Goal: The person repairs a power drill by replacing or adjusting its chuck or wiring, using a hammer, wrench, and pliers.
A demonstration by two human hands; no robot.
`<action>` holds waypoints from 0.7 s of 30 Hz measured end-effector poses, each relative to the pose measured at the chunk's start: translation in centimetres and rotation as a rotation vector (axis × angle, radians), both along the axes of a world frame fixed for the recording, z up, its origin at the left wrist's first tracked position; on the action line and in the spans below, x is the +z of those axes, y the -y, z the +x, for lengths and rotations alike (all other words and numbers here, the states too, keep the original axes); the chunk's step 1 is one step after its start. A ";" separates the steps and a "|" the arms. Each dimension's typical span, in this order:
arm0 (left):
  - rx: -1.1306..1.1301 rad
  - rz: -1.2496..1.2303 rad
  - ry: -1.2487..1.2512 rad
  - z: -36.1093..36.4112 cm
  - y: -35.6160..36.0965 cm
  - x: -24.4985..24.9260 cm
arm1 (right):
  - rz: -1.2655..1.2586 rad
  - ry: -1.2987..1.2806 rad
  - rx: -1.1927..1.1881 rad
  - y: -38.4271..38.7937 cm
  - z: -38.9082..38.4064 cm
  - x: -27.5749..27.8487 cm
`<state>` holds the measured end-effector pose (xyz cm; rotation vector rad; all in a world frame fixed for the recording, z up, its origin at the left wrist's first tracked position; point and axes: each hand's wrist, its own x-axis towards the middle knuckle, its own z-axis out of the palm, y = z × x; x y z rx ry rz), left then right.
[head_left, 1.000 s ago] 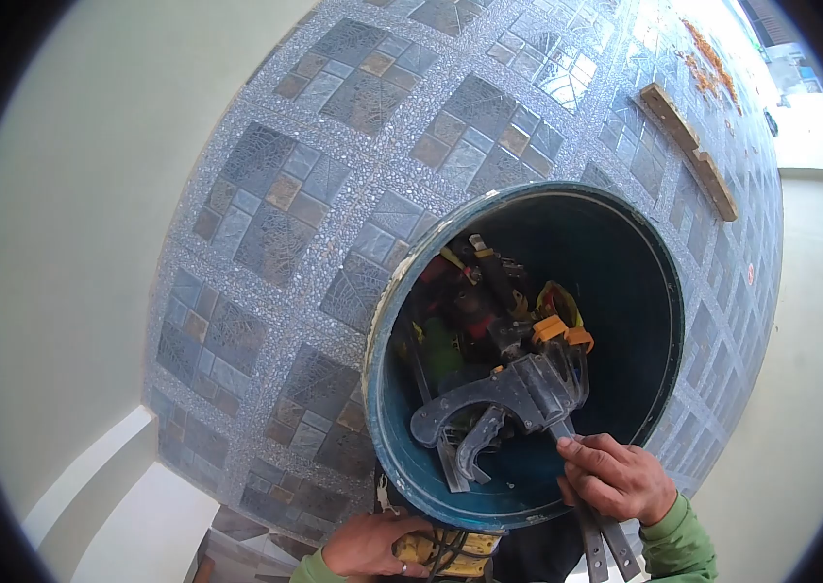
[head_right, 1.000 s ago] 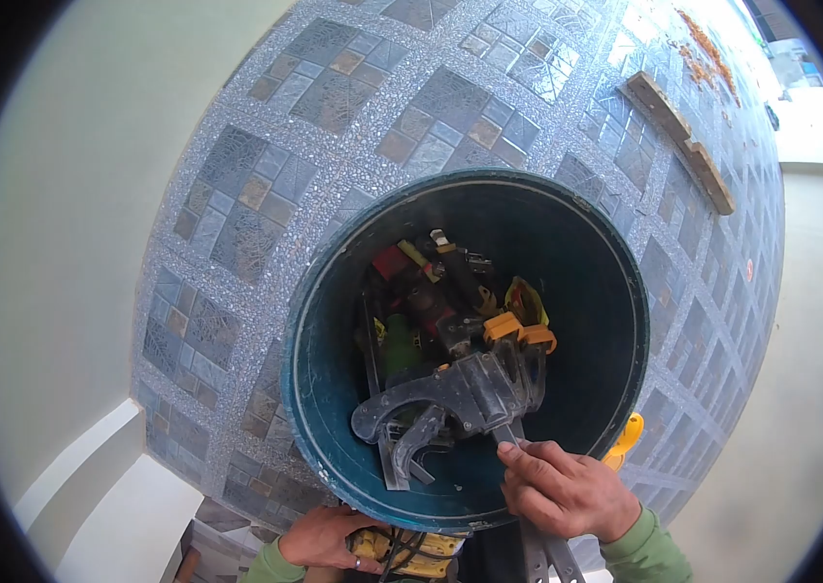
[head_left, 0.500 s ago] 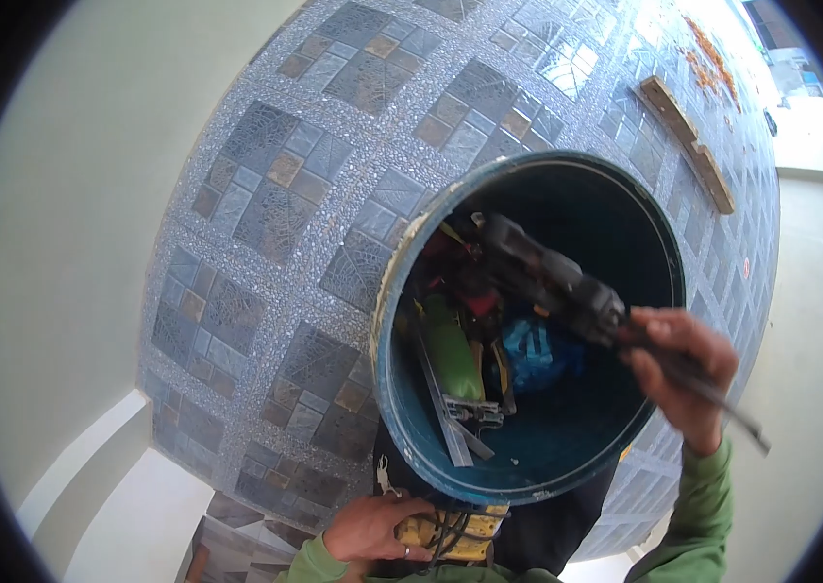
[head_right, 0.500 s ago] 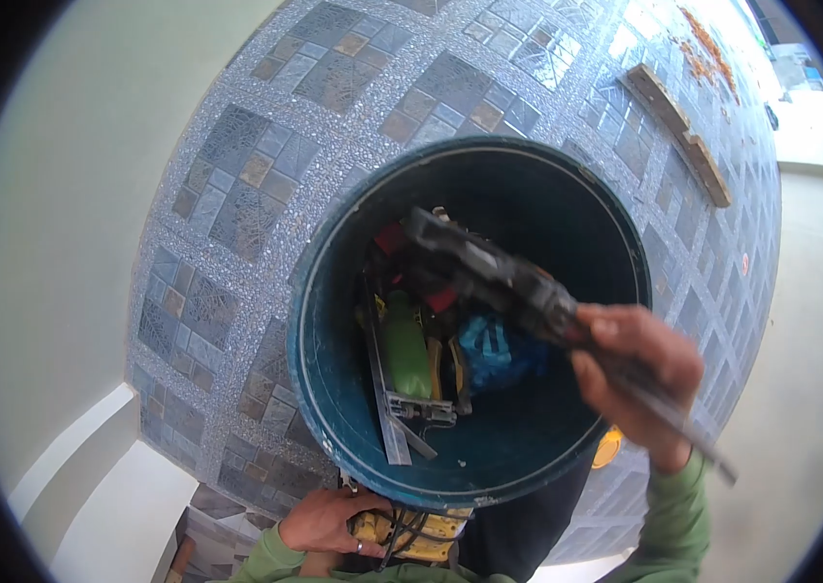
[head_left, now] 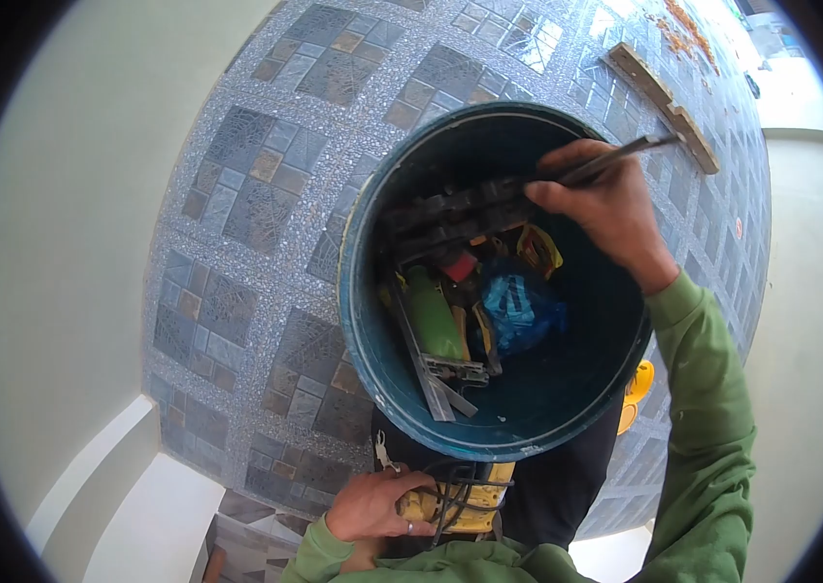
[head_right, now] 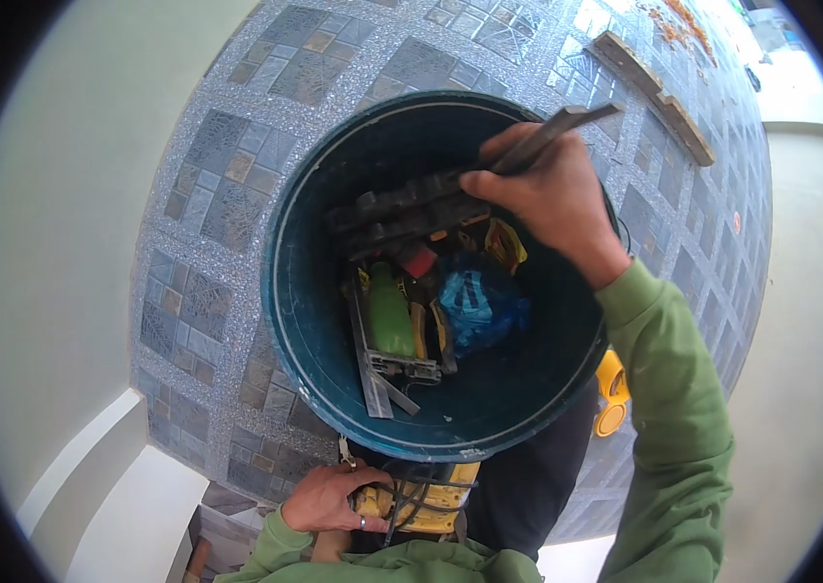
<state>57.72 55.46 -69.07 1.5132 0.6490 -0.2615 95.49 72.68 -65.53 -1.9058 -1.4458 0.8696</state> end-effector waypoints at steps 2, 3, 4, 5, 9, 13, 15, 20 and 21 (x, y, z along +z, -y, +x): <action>-0.001 0.013 0.001 0.2 -0.1 0.1 | 0.044 0.083 -0.062 0.6 -1.8 0.5; -0.001 0.017 0.000 0.3 -0.1 0.2 | 0.086 0.162 -0.118 1.1 -2.5 0.9; 0.002 0.019 -0.005 0.3 0.0 0.3 | -0.042 0.134 -0.176 1.5 -2.9 1.9; 0.003 0.018 -0.005 0.3 0.1 0.3 | -0.043 0.134 -0.175 2.0 -2.9 2.4; 0.017 0.036 0.009 0.3 0.3 0.2 | -0.389 0.282 0.160 4.8 -1.1 0.8; -0.012 0.012 -0.030 0.7 -0.1 0.7 | -0.777 0.536 0.564 6.5 -3.1 -2.4; -0.007 0.019 -0.032 0.8 -0.1 0.9 | -0.772 0.835 0.761 8.2 -4.0 -5.4; 0.023 0.062 0.004 0.5 0.3 0.7 | -0.730 0.768 0.679 8.0 -3.1 -7.3; 0.021 0.057 0.001 0.6 0.2 0.7 | -0.782 0.757 0.710 7.8 -3.1 -6.8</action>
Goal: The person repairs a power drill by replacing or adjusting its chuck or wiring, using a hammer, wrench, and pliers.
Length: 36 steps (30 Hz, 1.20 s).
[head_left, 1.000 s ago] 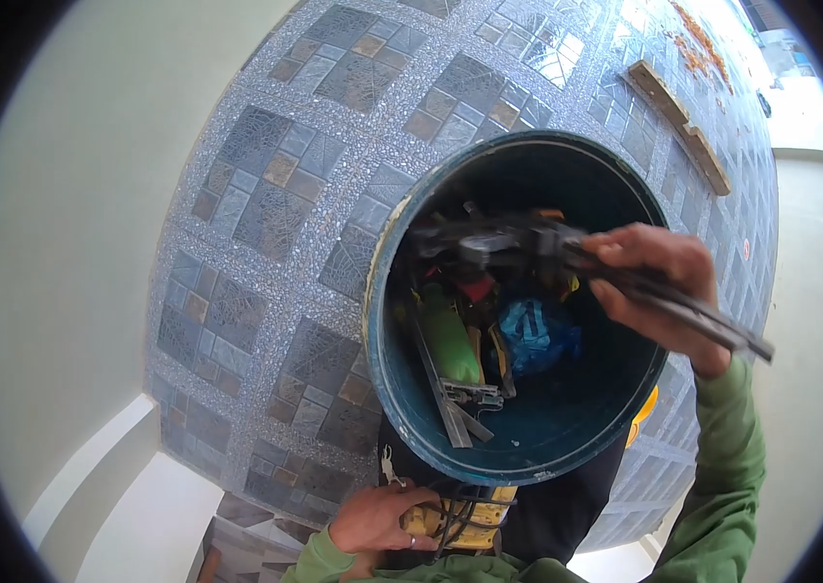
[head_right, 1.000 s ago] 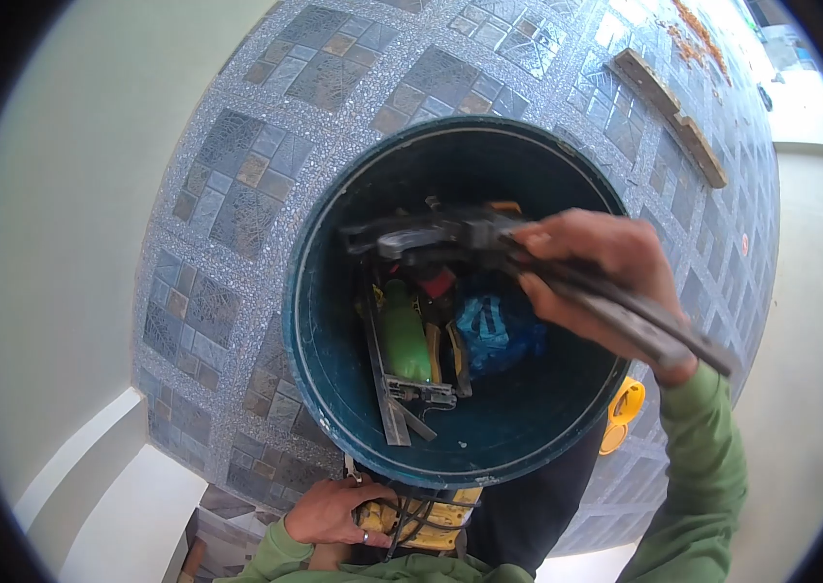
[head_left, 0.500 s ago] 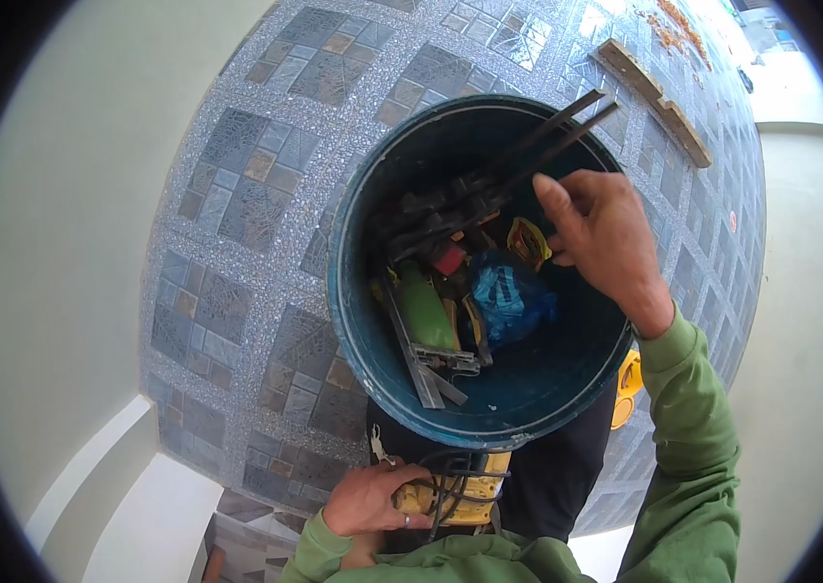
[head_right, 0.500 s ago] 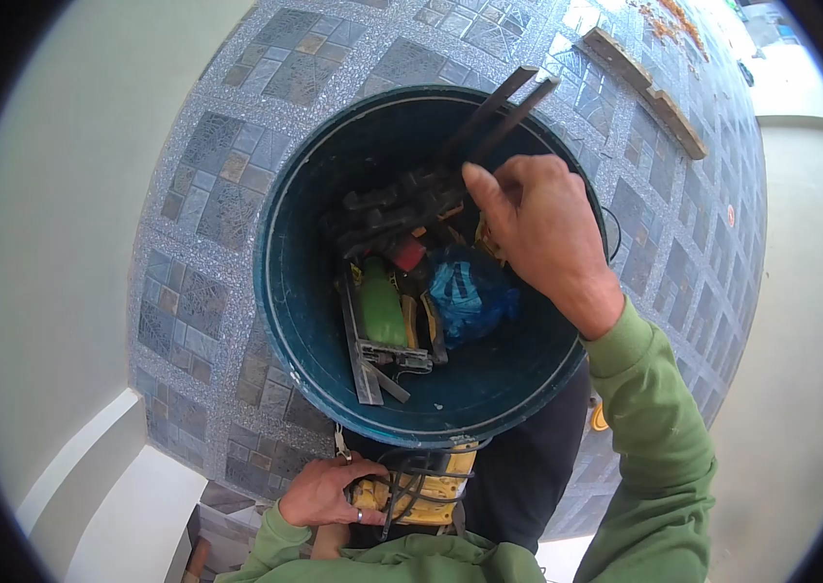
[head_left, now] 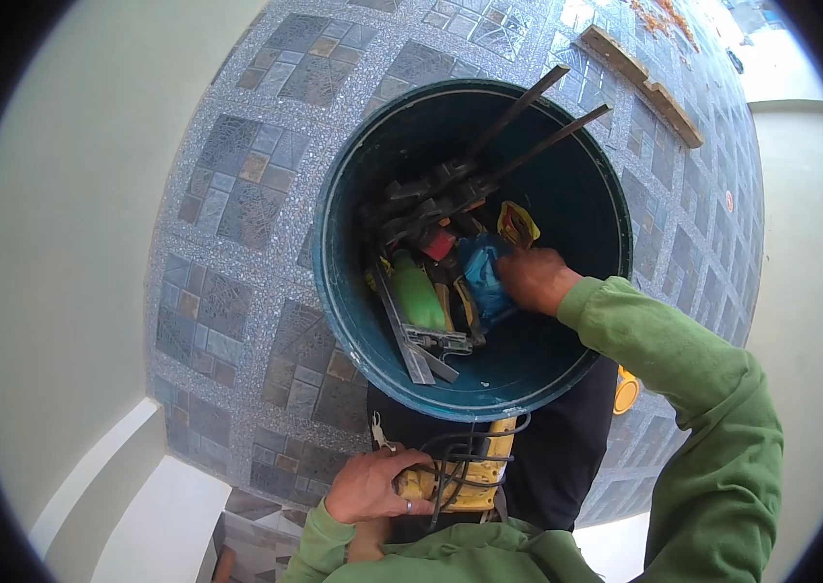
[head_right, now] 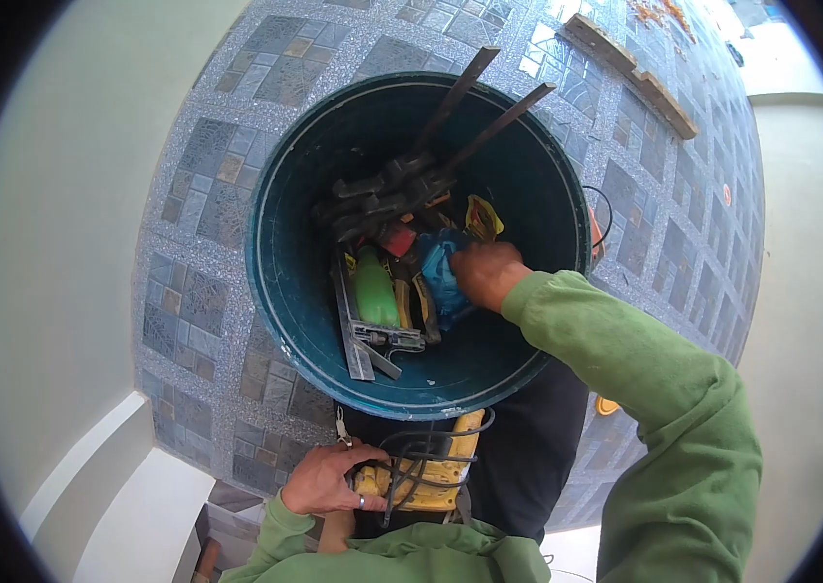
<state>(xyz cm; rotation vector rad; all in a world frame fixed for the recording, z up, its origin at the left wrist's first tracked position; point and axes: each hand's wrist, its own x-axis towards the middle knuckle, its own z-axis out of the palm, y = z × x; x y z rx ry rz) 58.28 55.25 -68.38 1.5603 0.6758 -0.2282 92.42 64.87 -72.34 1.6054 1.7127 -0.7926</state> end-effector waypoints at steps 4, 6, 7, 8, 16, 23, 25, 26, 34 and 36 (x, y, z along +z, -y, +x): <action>-0.011 -0.013 -0.009 -0.1 -0.1 0.0 | -0.049 -0.058 -0.005 -0.3 0.1 2.2; 0.006 -0.009 -0.010 -0.3 0.0 0.0 | -0.006 -0.089 -0.053 0.0 0.1 3.8; 0.018 -0.005 -0.001 -0.4 0.1 -0.1 | -0.006 -0.097 -0.049 -0.5 0.0 4.8; 0.020 -0.006 -0.007 -0.5 0.1 -0.2 | -0.010 -0.064 -0.111 -1.0 -0.1 6.1; -0.035 -0.039 -0.043 0.2 -0.9 0.2 | 0.184 -0.065 -0.185 -3.1 2.6 17.4; -0.051 -0.038 -0.045 0.3 -0.8 0.4 | 0.428 -0.001 -0.022 -4.0 3.6 20.1; -0.006 -0.041 -0.036 0.3 -0.8 0.3 | 0.682 -0.113 0.151 -3.8 5.0 17.9; -0.047 -0.049 -0.029 0.5 -0.7 0.2 | 0.830 -0.231 0.245 -3.6 6.0 16.6; -0.035 -0.080 -0.095 0.7 -1.0 0.0 | 0.436 -0.183 0.169 -7.0 5.9 14.3; -0.039 -0.071 -0.107 0.5 -0.7 -0.3 | 0.378 -0.203 0.148 -7.2 5.6 14.7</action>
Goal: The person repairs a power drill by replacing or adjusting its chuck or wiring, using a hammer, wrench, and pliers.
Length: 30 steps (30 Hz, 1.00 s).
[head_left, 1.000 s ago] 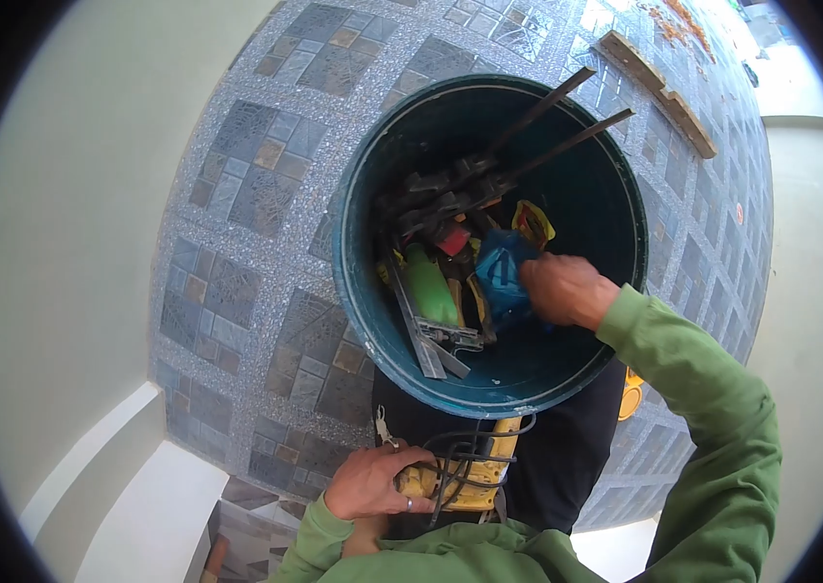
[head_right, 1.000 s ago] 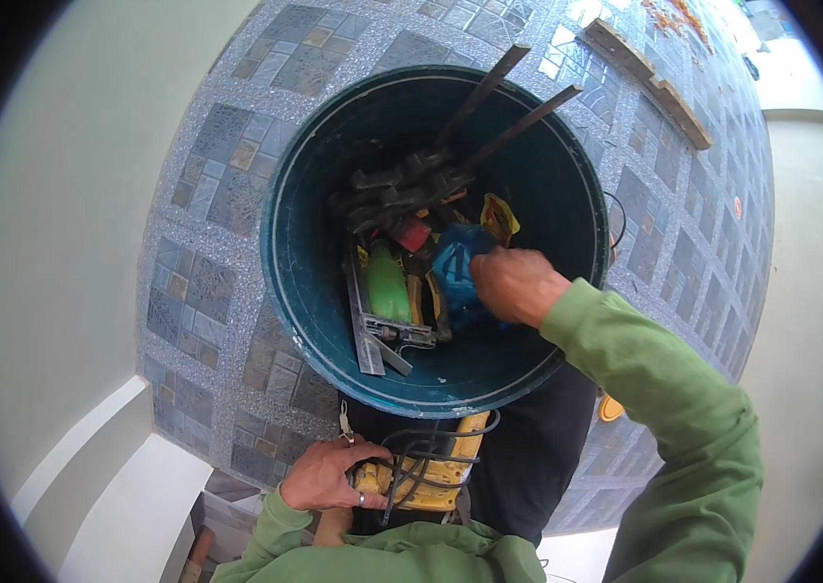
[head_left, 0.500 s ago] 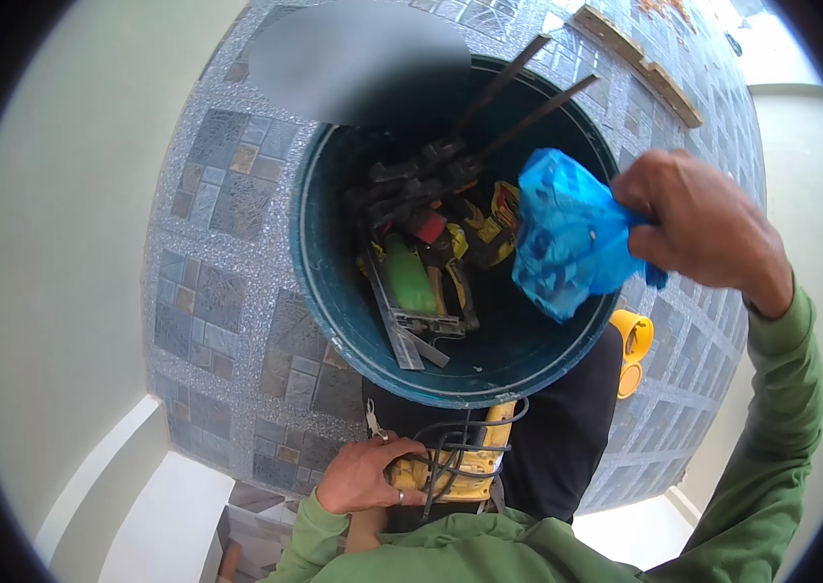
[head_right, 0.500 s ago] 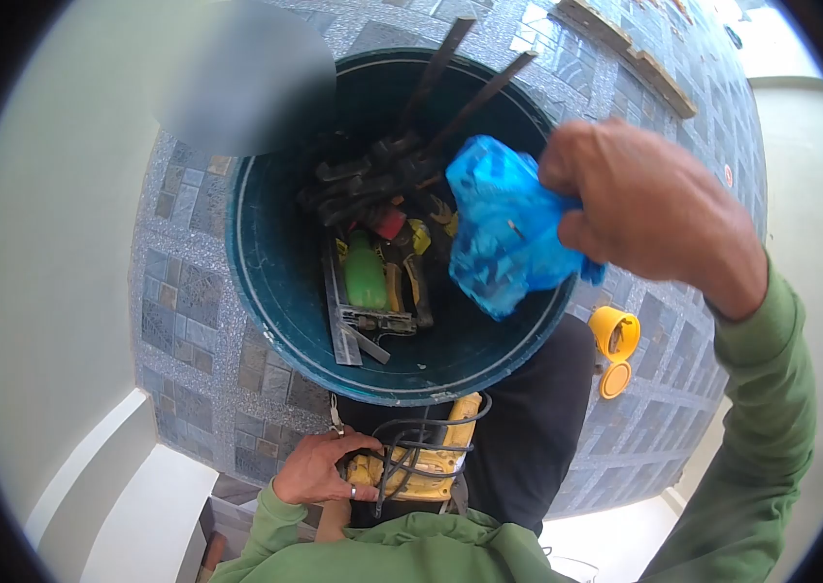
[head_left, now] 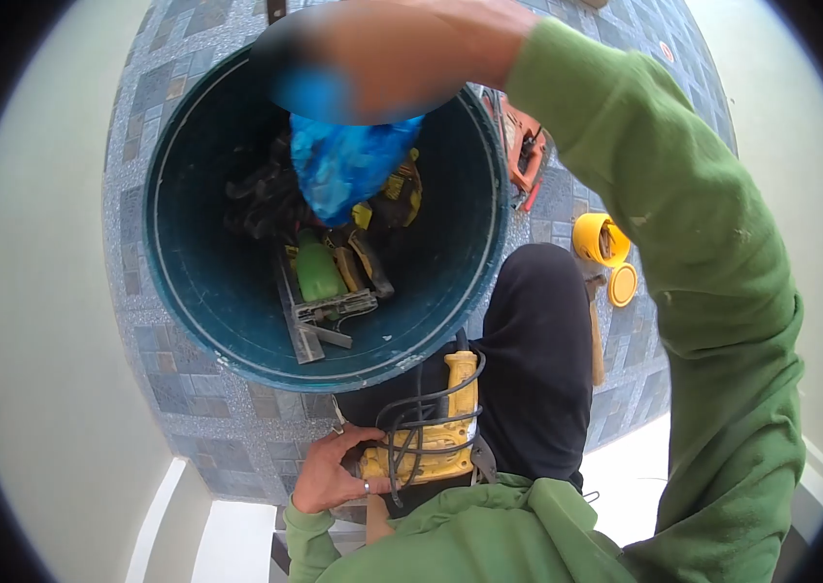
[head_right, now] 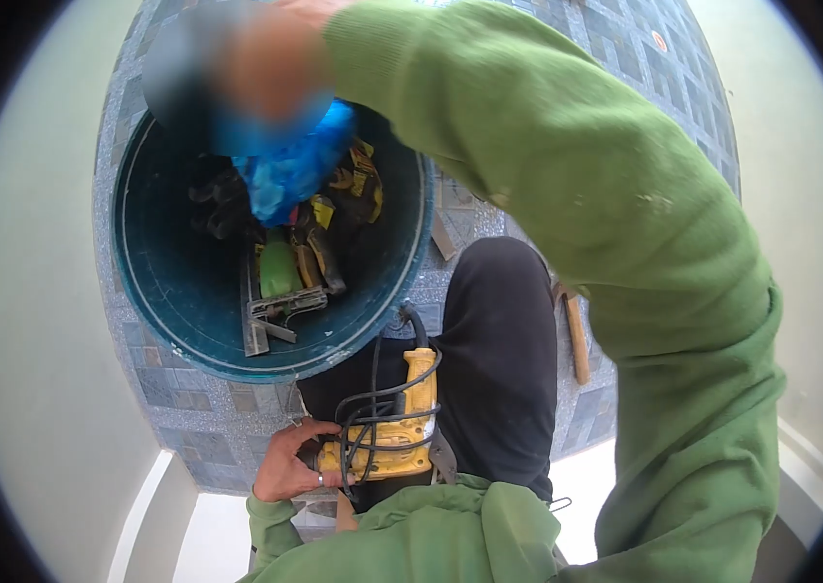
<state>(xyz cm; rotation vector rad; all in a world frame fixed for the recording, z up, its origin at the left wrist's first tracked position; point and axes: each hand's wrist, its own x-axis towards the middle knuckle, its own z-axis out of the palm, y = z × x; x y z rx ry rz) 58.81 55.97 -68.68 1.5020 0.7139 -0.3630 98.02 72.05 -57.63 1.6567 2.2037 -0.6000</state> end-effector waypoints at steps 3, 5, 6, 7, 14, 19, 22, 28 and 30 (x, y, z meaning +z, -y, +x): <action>0.005 -0.020 -0.036 0.2 -0.4 0.2 | -0.023 -0.118 -0.189 1.1 -0.5 2.8; 0.013 -0.047 -0.062 0.4 -0.7 0.2 | -0.037 -0.143 -0.364 1.7 -1.2 3.6; 0.003 -0.044 -0.079 0.5 -0.9 0.2 | -0.009 -0.168 -0.405 1.7 -1.3 3.8; -0.008 -0.043 -0.094 0.5 -1.0 0.2 | 0.017 -0.210 -0.430 2.4 -1.0 4.0; -0.216 0.138 -0.045 2.4 -0.4 0.3 | 0.236 -0.618 -0.621 7.9 2.6 5.4; -0.355 0.124 -0.091 2.8 -1.2 0.3 | 0.286 -1.068 -0.796 12.1 7.3 6.2; -0.390 0.150 -0.103 3.1 -1.1 0.2 | 0.283 -1.305 -0.845 16.3 9.6 5.5; -0.317 0.231 -0.018 3.3 0.5 -0.2 | 0.379 -1.497 -1.132 22.3 8.5 1.5; -0.353 0.264 0.000 3.4 1.0 -0.3 | 0.474 -1.440 -1.431 23.5 6.7 0.1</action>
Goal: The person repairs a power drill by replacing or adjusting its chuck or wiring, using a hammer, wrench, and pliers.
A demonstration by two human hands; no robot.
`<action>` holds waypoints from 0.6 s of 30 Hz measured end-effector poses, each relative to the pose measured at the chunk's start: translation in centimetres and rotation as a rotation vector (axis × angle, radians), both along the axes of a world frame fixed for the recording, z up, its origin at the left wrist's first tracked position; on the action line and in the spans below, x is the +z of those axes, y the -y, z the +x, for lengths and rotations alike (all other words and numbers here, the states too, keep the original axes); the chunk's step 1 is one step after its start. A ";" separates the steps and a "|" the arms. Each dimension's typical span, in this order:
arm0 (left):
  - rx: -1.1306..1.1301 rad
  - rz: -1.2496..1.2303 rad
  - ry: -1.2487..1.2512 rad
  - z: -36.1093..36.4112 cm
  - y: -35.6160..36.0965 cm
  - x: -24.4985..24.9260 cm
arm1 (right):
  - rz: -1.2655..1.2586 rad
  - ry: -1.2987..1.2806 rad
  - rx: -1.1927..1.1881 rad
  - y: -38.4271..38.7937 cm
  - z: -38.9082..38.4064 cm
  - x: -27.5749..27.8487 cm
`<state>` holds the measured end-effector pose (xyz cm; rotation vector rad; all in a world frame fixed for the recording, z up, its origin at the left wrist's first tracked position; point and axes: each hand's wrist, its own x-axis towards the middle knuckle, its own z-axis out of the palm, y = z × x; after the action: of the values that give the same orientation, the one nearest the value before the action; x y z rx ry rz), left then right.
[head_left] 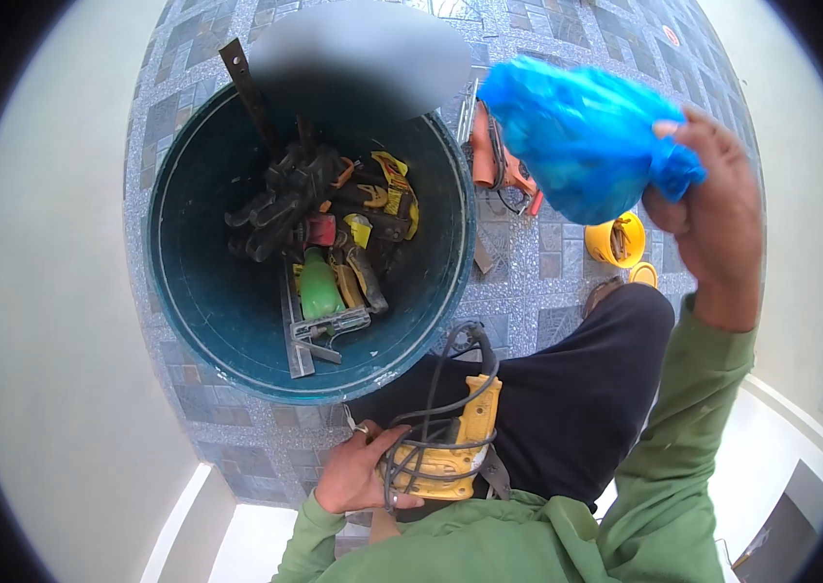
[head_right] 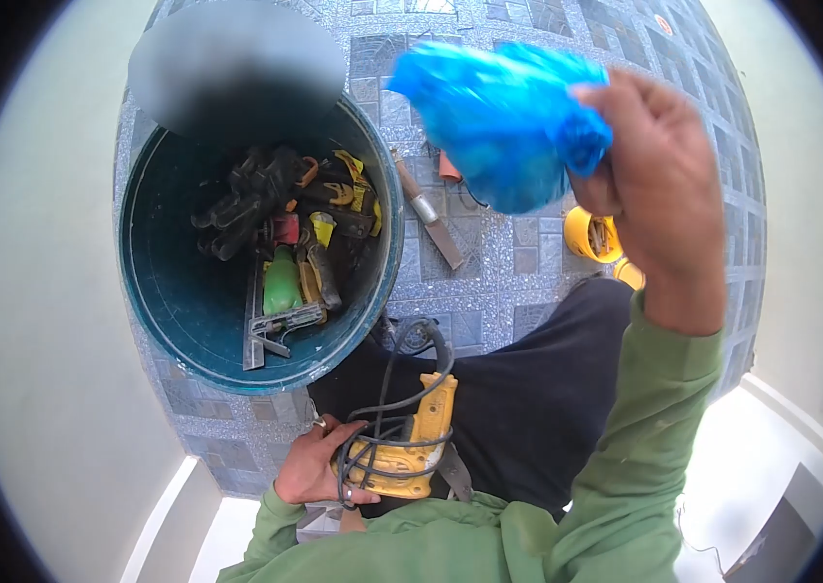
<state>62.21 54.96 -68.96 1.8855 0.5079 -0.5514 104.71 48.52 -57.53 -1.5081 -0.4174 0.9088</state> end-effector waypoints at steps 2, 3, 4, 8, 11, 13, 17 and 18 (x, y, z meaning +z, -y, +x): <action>0.022 0.014 0.041 -0.1 0.7 -0.1 | -0.069 0.025 -0.259 1.0 -1.8 -2.5; 0.019 0.028 0.026 0.0 1.0 -0.1 | -0.060 -0.023 -0.275 2.5 -1.6 -4.5; 0.016 0.033 0.019 0.1 1.2 0.1 | -0.054 -0.069 -0.292 3.9 -1.5 -6.4; -0.006 0.066 0.004 0.8 1.4 0.2 | -0.137 -0.310 -0.659 5.4 -4.1 -13.6; -0.018 0.082 0.011 1.0 1.6 0.0 | -0.264 -0.419 -0.886 5.6 -5.4 -18.8; -0.014 0.087 0.039 1.2 1.6 0.0 | -0.375 -0.433 -0.984 5.9 -6.0 -21.9; -0.024 0.094 0.029 0.9 1.7 -0.2 | -0.613 -0.454 -1.076 6.7 -7.3 -27.8; -0.009 0.103 0.045 0.7 1.7 -0.5 | -0.708 -0.385 -1.088 6.3 -7.7 -27.9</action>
<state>62.89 53.30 -69.51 1.9944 0.5074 -0.4955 96.98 42.23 -85.43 -1.7770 1.0362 0.4188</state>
